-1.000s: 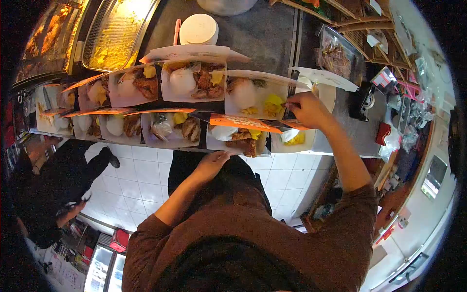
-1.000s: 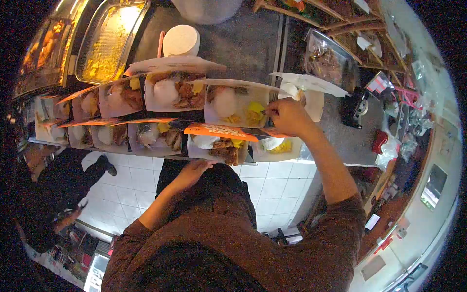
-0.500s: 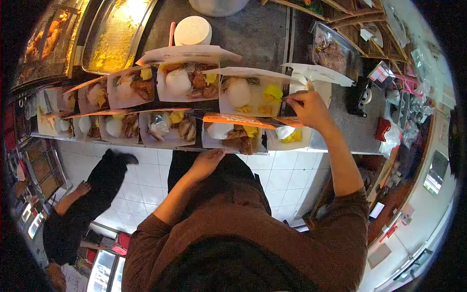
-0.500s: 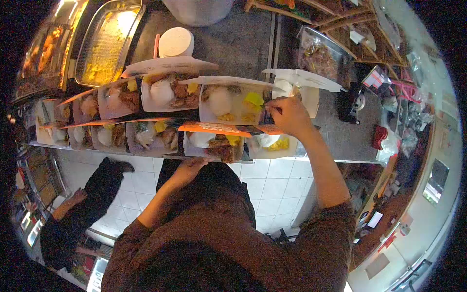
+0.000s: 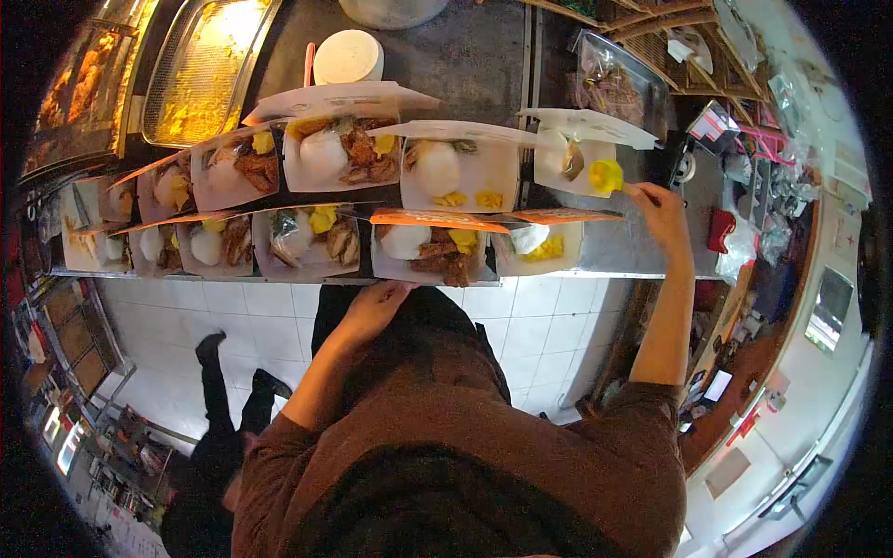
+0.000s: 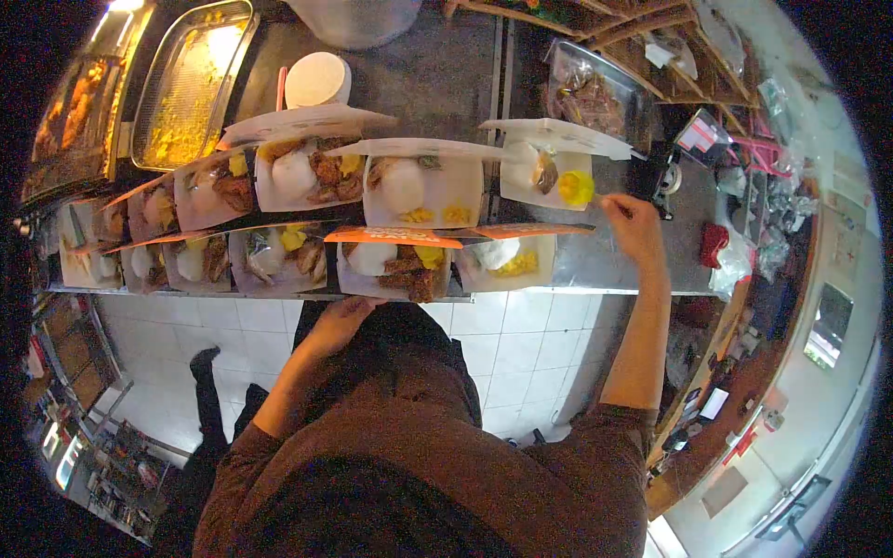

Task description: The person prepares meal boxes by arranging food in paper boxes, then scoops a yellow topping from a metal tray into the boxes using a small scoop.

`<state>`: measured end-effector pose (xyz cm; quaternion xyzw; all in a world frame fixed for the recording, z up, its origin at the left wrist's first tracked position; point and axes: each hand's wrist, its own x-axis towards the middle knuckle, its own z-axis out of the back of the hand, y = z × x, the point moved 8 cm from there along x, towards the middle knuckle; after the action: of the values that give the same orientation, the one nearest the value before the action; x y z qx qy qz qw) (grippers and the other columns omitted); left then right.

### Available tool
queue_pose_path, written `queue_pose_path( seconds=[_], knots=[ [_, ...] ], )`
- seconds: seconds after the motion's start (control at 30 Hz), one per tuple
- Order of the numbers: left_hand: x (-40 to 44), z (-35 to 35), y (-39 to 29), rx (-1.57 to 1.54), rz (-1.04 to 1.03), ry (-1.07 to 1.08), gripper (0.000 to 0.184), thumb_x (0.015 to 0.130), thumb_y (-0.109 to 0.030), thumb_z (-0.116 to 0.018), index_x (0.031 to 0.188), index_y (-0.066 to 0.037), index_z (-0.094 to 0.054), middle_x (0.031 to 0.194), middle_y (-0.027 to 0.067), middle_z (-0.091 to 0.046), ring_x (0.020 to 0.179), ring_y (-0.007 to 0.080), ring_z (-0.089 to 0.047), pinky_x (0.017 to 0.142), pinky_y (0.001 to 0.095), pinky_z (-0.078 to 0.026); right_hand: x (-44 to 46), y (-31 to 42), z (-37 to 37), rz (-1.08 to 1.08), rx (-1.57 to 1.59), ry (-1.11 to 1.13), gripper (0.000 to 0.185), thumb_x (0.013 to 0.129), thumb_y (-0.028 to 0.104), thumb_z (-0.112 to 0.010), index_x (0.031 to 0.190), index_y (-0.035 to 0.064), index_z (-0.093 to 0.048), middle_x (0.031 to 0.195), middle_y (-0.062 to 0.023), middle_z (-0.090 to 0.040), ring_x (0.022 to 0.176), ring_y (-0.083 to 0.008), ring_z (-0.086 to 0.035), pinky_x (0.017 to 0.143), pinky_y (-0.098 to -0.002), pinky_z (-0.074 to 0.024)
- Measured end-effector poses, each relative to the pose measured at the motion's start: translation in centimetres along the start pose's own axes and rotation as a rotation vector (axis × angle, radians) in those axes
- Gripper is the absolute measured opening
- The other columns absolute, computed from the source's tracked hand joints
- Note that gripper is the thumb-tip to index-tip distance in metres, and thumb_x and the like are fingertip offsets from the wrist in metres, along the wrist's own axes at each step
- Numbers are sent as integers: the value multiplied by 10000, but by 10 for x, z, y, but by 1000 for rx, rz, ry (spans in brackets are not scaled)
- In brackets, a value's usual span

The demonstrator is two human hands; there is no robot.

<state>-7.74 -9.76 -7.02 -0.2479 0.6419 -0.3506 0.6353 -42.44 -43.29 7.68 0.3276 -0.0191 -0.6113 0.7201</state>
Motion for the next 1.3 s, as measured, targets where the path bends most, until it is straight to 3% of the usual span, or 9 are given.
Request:
queue_pose_path(
  seconds=[0.17,0.6,0.7,0.83,0.9,1.0,1.07,1.23,1.3],
  knots=[
    [-10,14,-14,58,1,71,375,988,-334,-489,1144,-41,-663,1146,161,-666,1089,295,-622,933,361,-456,9,-21,-18,138,-406,-98,235,879,251,-626,981,62,-722,929,-164,-698,858,-317,-676,742,-392,-519],
    [-46,60,-15,122,66,28,349,990,-314,-493,1115,-54,-691,1111,151,-684,1058,268,-635,918,351,-462,5,3,-18,133,-591,-9,229,891,256,-597,986,93,-728,942,-139,-681,898,-353,-631,806,-455,-494],
    [-49,63,-5,128,76,10,353,989,-316,-497,1116,-49,-689,1109,151,-686,1063,268,-633,921,344,-461,-3,6,-11,180,-565,-47,251,905,265,-594,1006,73,-719,912,-164,-676,881,-335,-646,794,-431,-496],
    [-60,72,5,84,116,-38,364,991,-334,-491,1129,-61,-689,1115,136,-687,1065,238,-626,944,335,-452,0,-47,21,160,-236,-299,280,944,268,-600,1053,27,-694,702,-22,-589,638,-142,-577,591,-327,-444],
    [-65,79,15,25,130,-83,402,1001,-356,-473,1174,-48,-666,1125,111,-685,1059,214,-621,965,327,-443,-21,-62,25,-275,443,-214,221,937,264,-614,974,54,-674,647,52,-463,544,-51,-427,493,-227,-325],
    [-61,89,66,-128,76,-234,441,996,-377,-485,1139,7,-648,1073,129,-696,1011,217,-638,915,325,-471,-56,16,12,-197,734,-185,175,912,273,-648,898,102,-618,640,85,-370,528,2,-311,469,-183,-206],
    [-58,96,76,-194,120,-284,461,1002,-392,-470,1136,14,-644,1071,136,-691,1006,219,-639,907,329,-478,-73,54,-6,-206,801,-137,184,887,254,-668,832,106,-573,652,87,-412,538,-9,-353,470,-197,-243],
    [-54,102,73,-446,82,-417,523,1011,-446,-429,1123,18,-643,1035,138,-690,984,230,-647,876,345,-502,-100,178,-126,-142,711,370,249,850,245,-707,1003,49,-709,689,66,-537,559,-19,-404,490,-195,-276],
    [-56,111,68,-249,133,-497,538,1004,-458,-431,1111,26,-641,1007,147,-694,944,241,-658,851,352,-503,-105,244,-179,131,533,483,270,897,264,-663,1010,27,-725,780,12,-666,643,-70,-547,569,-250,-424]
  ],
)
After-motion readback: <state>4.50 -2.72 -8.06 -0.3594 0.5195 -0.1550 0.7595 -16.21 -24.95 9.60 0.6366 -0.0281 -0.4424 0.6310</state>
